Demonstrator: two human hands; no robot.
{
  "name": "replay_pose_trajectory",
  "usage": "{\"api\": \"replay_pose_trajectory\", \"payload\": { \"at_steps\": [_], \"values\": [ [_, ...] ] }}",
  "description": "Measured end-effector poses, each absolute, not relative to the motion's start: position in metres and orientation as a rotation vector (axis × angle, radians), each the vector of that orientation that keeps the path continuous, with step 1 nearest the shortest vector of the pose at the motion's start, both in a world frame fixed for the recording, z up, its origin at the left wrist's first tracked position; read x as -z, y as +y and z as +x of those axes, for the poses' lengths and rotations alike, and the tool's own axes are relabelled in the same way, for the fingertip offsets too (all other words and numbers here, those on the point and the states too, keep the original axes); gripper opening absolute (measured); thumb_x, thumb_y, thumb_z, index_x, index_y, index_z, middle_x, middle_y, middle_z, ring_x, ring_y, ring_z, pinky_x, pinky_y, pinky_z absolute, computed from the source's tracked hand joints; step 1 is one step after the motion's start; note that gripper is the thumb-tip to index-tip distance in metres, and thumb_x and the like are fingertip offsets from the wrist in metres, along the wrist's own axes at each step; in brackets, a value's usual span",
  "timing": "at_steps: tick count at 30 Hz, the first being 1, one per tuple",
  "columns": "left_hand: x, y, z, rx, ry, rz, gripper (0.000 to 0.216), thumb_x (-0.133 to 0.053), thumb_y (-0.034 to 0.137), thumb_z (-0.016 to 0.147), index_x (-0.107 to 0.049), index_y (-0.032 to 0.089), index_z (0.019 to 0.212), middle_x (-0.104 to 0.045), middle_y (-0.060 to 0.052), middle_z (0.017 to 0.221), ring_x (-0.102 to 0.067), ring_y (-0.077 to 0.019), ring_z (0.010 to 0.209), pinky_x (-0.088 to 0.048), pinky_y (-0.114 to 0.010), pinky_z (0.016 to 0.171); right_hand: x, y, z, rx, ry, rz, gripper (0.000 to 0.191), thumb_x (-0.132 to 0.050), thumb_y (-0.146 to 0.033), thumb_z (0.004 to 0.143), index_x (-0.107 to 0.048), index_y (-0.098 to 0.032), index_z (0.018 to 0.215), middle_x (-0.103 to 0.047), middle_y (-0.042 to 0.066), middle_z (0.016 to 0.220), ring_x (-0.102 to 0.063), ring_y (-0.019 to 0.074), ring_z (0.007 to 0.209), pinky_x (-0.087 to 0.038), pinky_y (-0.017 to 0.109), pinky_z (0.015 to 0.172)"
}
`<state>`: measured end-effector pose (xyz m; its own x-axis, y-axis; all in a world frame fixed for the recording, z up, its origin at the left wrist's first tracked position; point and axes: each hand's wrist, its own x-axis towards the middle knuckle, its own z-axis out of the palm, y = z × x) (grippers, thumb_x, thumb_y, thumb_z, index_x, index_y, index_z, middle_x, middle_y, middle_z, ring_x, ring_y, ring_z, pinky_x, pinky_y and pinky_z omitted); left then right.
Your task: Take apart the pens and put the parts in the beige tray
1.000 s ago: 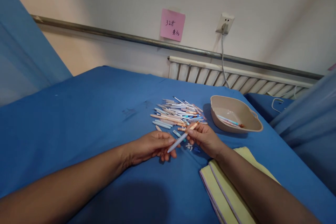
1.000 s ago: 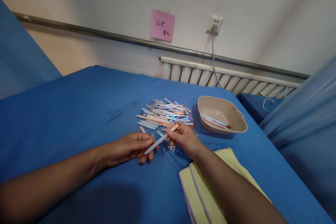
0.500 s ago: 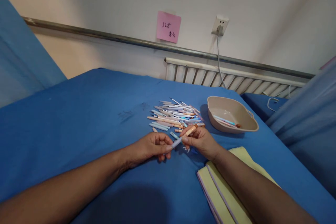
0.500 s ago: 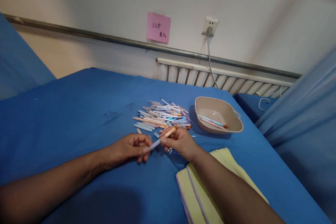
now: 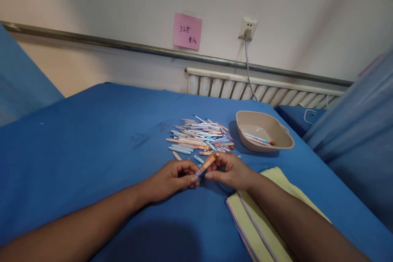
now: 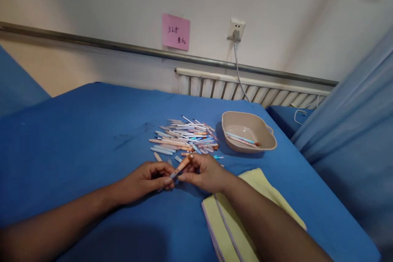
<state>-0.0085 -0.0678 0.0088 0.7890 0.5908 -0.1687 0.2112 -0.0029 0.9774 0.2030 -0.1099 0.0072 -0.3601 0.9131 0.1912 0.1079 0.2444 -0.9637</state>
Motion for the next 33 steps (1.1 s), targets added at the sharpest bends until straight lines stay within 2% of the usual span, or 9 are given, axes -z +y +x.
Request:
{"api": "replay_pose_trajectory", "payload": {
  "at_steps": [6,9,12,18,21,25,30,33],
  "values": [
    [-0.012,-0.061,-0.008,-0.406,0.759,1.454,0.027,-0.064,0.037,0.077,-0.058,0.016,0.093,-0.066,-0.003,0.079,-0.058,-0.0122,0.067,-0.042,-0.023,0.060,-0.025,-0.100,0.260,-0.902,-1.636,-1.273,0.017,-0.058,-0.034,0.080,-0.058,-0.017,0.079,-0.052,-0.003,0.062,-0.044,0.0087,0.053,-0.035,0.021,0.051],
    [-0.011,-0.059,-0.006,-0.442,0.808,1.399,0.034,-0.066,0.038,0.076,-0.056,0.017,0.101,-0.067,-0.004,0.083,-0.058,-0.0125,0.064,-0.041,-0.023,0.056,-0.026,-0.100,0.280,-0.823,-1.829,-1.474,0.012,-0.056,-0.027,0.080,-0.058,-0.017,0.075,-0.053,-0.003,0.060,-0.044,0.0089,0.053,-0.033,0.020,0.050],
    [-0.009,-0.056,-0.006,-0.478,0.834,1.374,0.032,-0.066,0.037,0.075,-0.055,0.016,0.098,-0.066,-0.005,0.087,-0.057,-0.0119,0.063,-0.041,-0.024,0.056,-0.023,-0.101,0.287,-0.777,-2.052,-1.588,0.007,-0.055,-0.020,0.077,-0.059,-0.017,0.073,-0.056,-0.003,0.061,-0.046,0.0092,0.055,-0.032,0.020,0.051],
    [-0.009,-0.051,-0.007,-0.510,0.792,1.380,0.017,-0.056,0.031,0.083,-0.055,0.015,0.089,-0.064,-0.002,0.077,-0.049,-0.0090,0.056,-0.037,-0.022,0.053,-0.014,-0.104,0.267,-0.853,-2.241,-1.465,0.009,-0.060,-0.023,0.077,-0.062,-0.017,0.084,-0.064,-0.001,0.071,-0.052,0.0096,0.060,-0.035,0.019,0.054],
    [-0.010,-0.052,-0.007,-0.505,0.776,1.384,0.014,-0.055,0.029,0.083,-0.055,0.015,0.085,-0.062,-0.001,0.074,-0.047,-0.0083,0.054,-0.036,-0.021,0.053,-0.011,-0.110,0.250,-0.724,-2.345,-1.407,0.013,-0.064,-0.027,0.075,-0.063,-0.018,0.085,-0.062,-0.001,0.068,-0.050,0.0099,0.057,-0.032,0.020,0.052],
    [-0.010,-0.053,-0.008,-0.484,0.748,1.387,0.014,-0.057,0.028,0.082,-0.055,0.014,0.086,-0.062,-0.001,0.077,-0.049,-0.0078,0.055,-0.037,-0.021,0.053,-0.008,-0.114,0.237,-0.491,-2.451,-1.407,0.008,-0.064,-0.022,0.074,-0.063,-0.019,0.081,-0.063,0.002,0.072,-0.050,0.0121,0.062,-0.030,0.023,0.055],
    [-0.011,-0.054,-0.010,-0.456,0.727,1.363,0.019,-0.062,0.028,0.079,-0.054,0.015,0.090,-0.062,-0.001,0.080,-0.052,-0.0081,0.058,-0.040,-0.022,0.056,-0.010,-0.108,0.233,-0.505,-2.160,-1.321,0.017,-0.056,-0.017,0.078,-0.061,-0.020,0.094,-0.059,0.001,0.073,-0.050,0.0117,0.063,-0.035,0.023,0.058],
    [-0.011,-0.057,-0.010,-0.425,0.731,1.353,0.023,-0.064,0.030,0.078,-0.054,0.015,0.092,-0.063,-0.002,0.083,-0.056,-0.0092,0.062,-0.044,-0.024,0.061,-0.011,-0.104,0.229,-0.666,-1.752,-1.208,0.019,-0.054,-0.024,0.082,-0.060,-0.020,0.100,-0.054,-0.001,0.069,-0.048,0.0109,0.059,-0.037,0.023,0.056]
  ]
}}
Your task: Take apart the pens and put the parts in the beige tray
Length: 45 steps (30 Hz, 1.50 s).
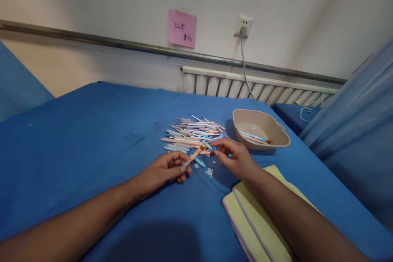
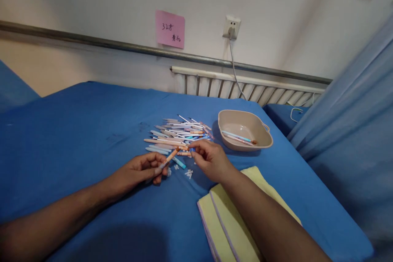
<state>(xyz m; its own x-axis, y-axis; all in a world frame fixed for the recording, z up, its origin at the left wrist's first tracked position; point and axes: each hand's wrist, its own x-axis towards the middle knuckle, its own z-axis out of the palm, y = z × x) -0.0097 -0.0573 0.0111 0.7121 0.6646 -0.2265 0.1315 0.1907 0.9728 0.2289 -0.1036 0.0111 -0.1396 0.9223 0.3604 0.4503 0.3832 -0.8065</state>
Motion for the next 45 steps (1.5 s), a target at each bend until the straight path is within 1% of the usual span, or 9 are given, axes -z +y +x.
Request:
{"api": "replay_pose_trajectory", "payload": {
  "at_steps": [4,8,15,18,22,25,29,35,45],
  "values": [
    [-0.011,-0.062,-0.009,-0.393,0.697,1.365,0.026,-0.066,0.033,0.077,-0.055,0.015,0.092,-0.064,-0.003,0.085,-0.059,-0.0112,0.068,-0.046,-0.026,0.067,-0.014,-0.102,0.221,-1.018,-1.328,-1.025,0.020,-0.062,-0.034,0.078,-0.055,-0.021,0.092,-0.053,-0.004,0.066,-0.052,0.0099,0.055,-0.043,0.023,0.054],
    [-0.013,-0.064,-0.007,-0.373,0.688,1.376,0.025,-0.067,0.033,0.076,-0.057,0.015,0.090,-0.065,-0.003,0.083,-0.059,-0.0112,0.068,-0.046,-0.026,0.067,-0.018,-0.105,0.214,-1.127,-1.229,-0.949,0.026,-0.068,-0.038,0.073,-0.051,-0.021,0.085,-0.055,-0.005,0.063,-0.055,0.0099,0.055,-0.045,0.023,0.054],
    [-0.015,-0.064,-0.005,-0.363,0.677,1.381,0.024,-0.066,0.033,0.077,-0.057,0.015,0.090,-0.065,-0.003,0.083,-0.059,-0.0115,0.068,-0.046,-0.026,0.067,-0.012,-0.106,0.203,-1.165,-1.192,-0.934,0.027,-0.070,-0.038,0.071,-0.053,-0.021,0.084,-0.059,-0.003,0.064,-0.056,0.0103,0.056,-0.046,0.024,0.055],
    [-0.014,-0.065,-0.004,-0.363,0.689,1.375,0.023,-0.066,0.033,0.077,-0.057,0.015,0.089,-0.065,-0.003,0.083,-0.058,-0.0111,0.066,-0.046,-0.026,0.067,-0.008,-0.103,0.205,-1.163,-1.135,-0.943,0.026,-0.072,-0.037,0.069,-0.057,-0.021,0.083,-0.060,-0.002,0.067,-0.057,0.0112,0.061,-0.047,0.024,0.059],
    [-0.012,-0.064,-0.004,-0.366,0.697,1.379,0.024,-0.066,0.034,0.077,-0.057,0.015,0.090,-0.065,-0.003,0.083,-0.058,-0.0110,0.065,-0.046,-0.026,0.065,-0.005,-0.099,0.211,-1.170,-1.046,-0.905,0.030,-0.072,-0.034,0.069,-0.063,-0.021,0.094,-0.064,0.000,0.080,-0.058,0.0114,0.069,-0.047,0.025,0.066],
    [-0.010,-0.064,-0.005,-0.364,0.690,1.384,0.025,-0.065,0.034,0.077,-0.057,0.015,0.091,-0.065,-0.003,0.084,-0.058,-0.0109,0.066,-0.047,-0.026,0.066,-0.005,-0.099,0.212,-1.210,-1.033,-0.891,0.026,-0.073,-0.032,0.069,-0.066,-0.020,0.091,-0.065,0.000,0.077,-0.058,0.0118,0.068,-0.048,0.026,0.068],
    [-0.011,-0.064,-0.006,-0.361,0.689,1.377,0.026,-0.065,0.034,0.077,-0.056,0.015,0.091,-0.065,-0.003,0.083,-0.058,-0.0110,0.066,-0.048,-0.026,0.067,-0.005,-0.100,0.211,-1.172,-1.078,-0.894,0.022,-0.074,-0.032,0.068,-0.066,-0.020,0.085,-0.066,0.000,0.076,-0.061,0.0134,0.071,-0.050,0.028,0.071],
    [-0.011,-0.065,-0.006,-0.372,0.683,1.352,0.025,-0.065,0.034,0.077,-0.056,0.015,0.092,-0.066,-0.003,0.084,-0.058,-0.0103,0.064,-0.048,-0.025,0.065,-0.007,-0.103,0.211,-1.093,-1.141,-0.910,0.023,-0.074,-0.034,0.068,-0.066,-0.021,0.086,-0.068,0.001,0.081,-0.063,0.0163,0.078,-0.051,0.032,0.077],
    [-0.011,-0.064,-0.006,-0.381,0.678,1.361,0.025,-0.065,0.033,0.078,-0.057,0.015,0.092,-0.065,-0.004,0.083,-0.057,-0.0105,0.064,-0.046,-0.026,0.064,-0.004,-0.102,0.213,-1.082,-1.127,-0.900,0.020,-0.073,-0.030,0.069,-0.067,-0.021,0.086,-0.068,0.002,0.083,-0.063,0.0153,0.077,-0.051,0.032,0.076]
  ]
}}
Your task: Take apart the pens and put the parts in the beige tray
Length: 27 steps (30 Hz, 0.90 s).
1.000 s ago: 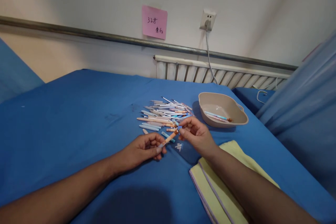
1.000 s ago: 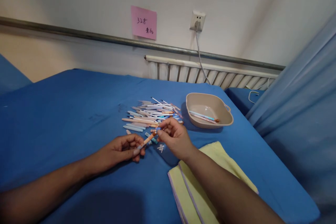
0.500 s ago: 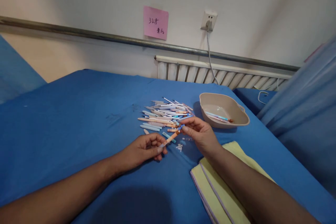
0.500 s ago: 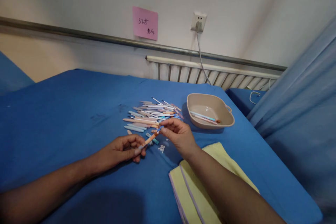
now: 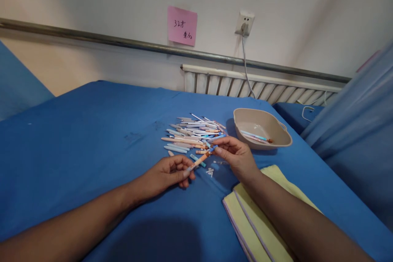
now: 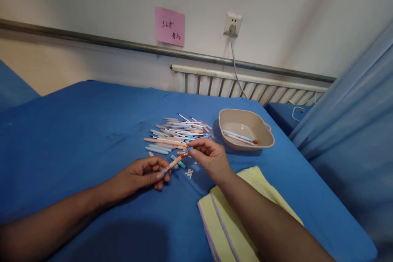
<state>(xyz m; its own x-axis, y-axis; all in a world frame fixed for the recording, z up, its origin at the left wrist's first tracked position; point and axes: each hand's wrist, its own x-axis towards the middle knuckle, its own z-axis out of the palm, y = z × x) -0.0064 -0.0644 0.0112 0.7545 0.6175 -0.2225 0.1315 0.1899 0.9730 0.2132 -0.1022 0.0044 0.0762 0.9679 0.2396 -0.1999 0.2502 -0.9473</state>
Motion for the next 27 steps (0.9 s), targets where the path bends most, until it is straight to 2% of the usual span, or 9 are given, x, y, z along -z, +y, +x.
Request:
{"api": "replay_pose_trajectory", "payload": {
  "at_steps": [12,21,27],
  "values": [
    [-0.0087,-0.0630,-0.0078,-0.371,0.669,1.358,0.025,-0.064,0.033,0.079,-0.056,0.015,0.093,-0.065,-0.003,0.083,-0.058,-0.0102,0.064,-0.047,-0.026,0.065,-0.0052,-0.1038,0.2131,-1.028,-1.240,-0.895,0.017,-0.070,-0.029,0.073,-0.067,-0.022,0.088,-0.068,0.002,0.083,-0.064,0.0160,0.079,-0.051,0.031,0.076],
    [-0.0094,-0.0621,-0.0079,-0.379,0.688,1.367,0.025,-0.065,0.033,0.078,-0.057,0.015,0.092,-0.065,-0.003,0.083,-0.057,-0.0101,0.063,-0.046,-0.026,0.064,-0.0038,-0.1051,0.2148,-0.828,-1.380,-0.932,0.014,-0.066,-0.023,0.076,-0.069,-0.021,0.090,-0.067,0.005,0.091,-0.062,0.0149,0.081,-0.050,0.028,0.073],
    [-0.0113,-0.0639,-0.0083,-0.375,0.683,1.390,0.024,-0.064,0.032,0.078,-0.057,0.014,0.093,-0.066,-0.003,0.084,-0.056,-0.0095,0.061,-0.044,-0.024,0.060,-0.0051,-0.1067,0.2089,-0.866,-1.400,-0.919,0.013,-0.066,-0.021,0.077,-0.070,-0.021,0.089,-0.068,0.003,0.085,-0.063,0.0146,0.079,-0.052,0.027,0.073]
  ]
}}
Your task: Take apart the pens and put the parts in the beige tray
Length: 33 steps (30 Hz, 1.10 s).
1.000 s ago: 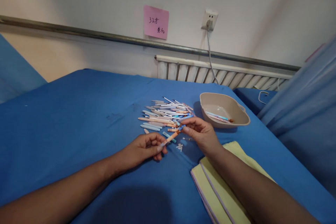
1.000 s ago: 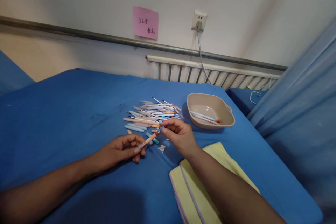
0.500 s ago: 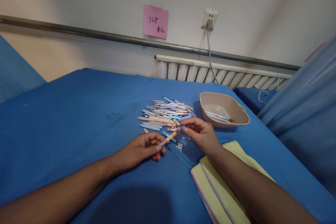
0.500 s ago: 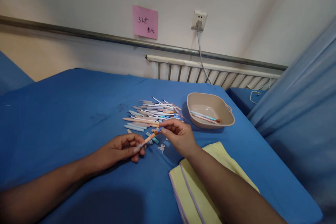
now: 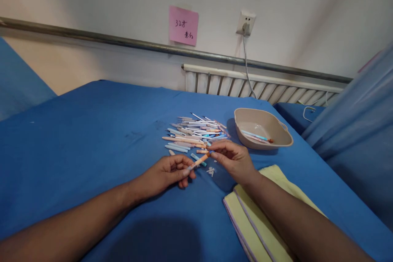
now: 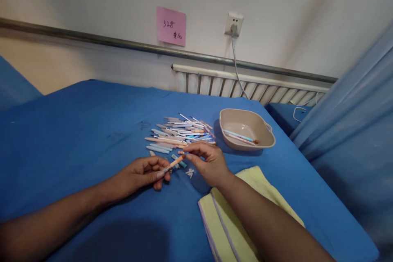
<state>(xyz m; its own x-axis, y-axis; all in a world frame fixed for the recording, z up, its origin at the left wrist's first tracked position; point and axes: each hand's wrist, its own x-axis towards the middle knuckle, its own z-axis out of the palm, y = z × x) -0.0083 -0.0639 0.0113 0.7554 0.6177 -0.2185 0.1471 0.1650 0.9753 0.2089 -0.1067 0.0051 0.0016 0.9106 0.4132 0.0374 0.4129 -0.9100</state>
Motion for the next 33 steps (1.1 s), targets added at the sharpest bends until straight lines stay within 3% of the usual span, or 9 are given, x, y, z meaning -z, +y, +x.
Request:
{"api": "replay_pose_trajectory", "payload": {
  "at_steps": [9,20,25,33],
  "values": [
    [-0.012,-0.064,-0.006,-0.362,0.674,1.417,0.022,-0.062,0.032,0.080,-0.057,0.014,0.091,-0.065,-0.003,0.083,-0.057,-0.0099,0.064,-0.045,-0.024,0.064,-0.002,-0.108,0.204,-1.015,-1.292,-0.836,0.021,-0.068,-0.021,0.076,-0.064,-0.022,0.097,-0.067,0.000,0.079,-0.061,0.0110,0.069,-0.050,0.024,0.065],
    [-0.009,-0.064,-0.006,-0.382,0.656,1.393,0.021,-0.064,0.032,0.079,-0.058,0.015,0.091,-0.066,-0.003,0.083,-0.059,-0.0119,0.068,-0.046,-0.026,0.067,0.006,-0.105,0.203,-1.150,-1.267,-0.774,0.046,-0.073,-0.027,0.071,-0.053,-0.025,0.112,-0.062,0.002,0.090,-0.061,0.0150,0.084,-0.049,0.031,0.078],
    [-0.010,-0.064,-0.006,-0.385,0.683,1.369,0.022,-0.065,0.031,0.078,-0.058,0.014,0.090,-0.066,-0.003,0.083,-0.059,-0.0118,0.067,-0.046,-0.026,0.067,0.000,-0.108,0.206,-1.092,-1.288,-0.829,0.035,-0.069,-0.032,0.075,-0.057,-0.024,0.107,-0.063,0.002,0.091,-0.060,0.0139,0.079,-0.049,0.028,0.074],
    [-0.010,-0.063,-0.005,-0.386,0.701,1.376,0.023,-0.065,0.032,0.078,-0.057,0.014,0.090,-0.065,-0.004,0.083,-0.058,-0.0107,0.065,-0.047,-0.025,0.065,-0.004,-0.109,0.210,-0.886,-1.360,-0.966,0.018,-0.060,-0.034,0.081,-0.063,-0.020,0.093,-0.062,0.001,0.074,-0.057,0.0112,0.061,-0.048,0.024,0.058]
  ]
}}
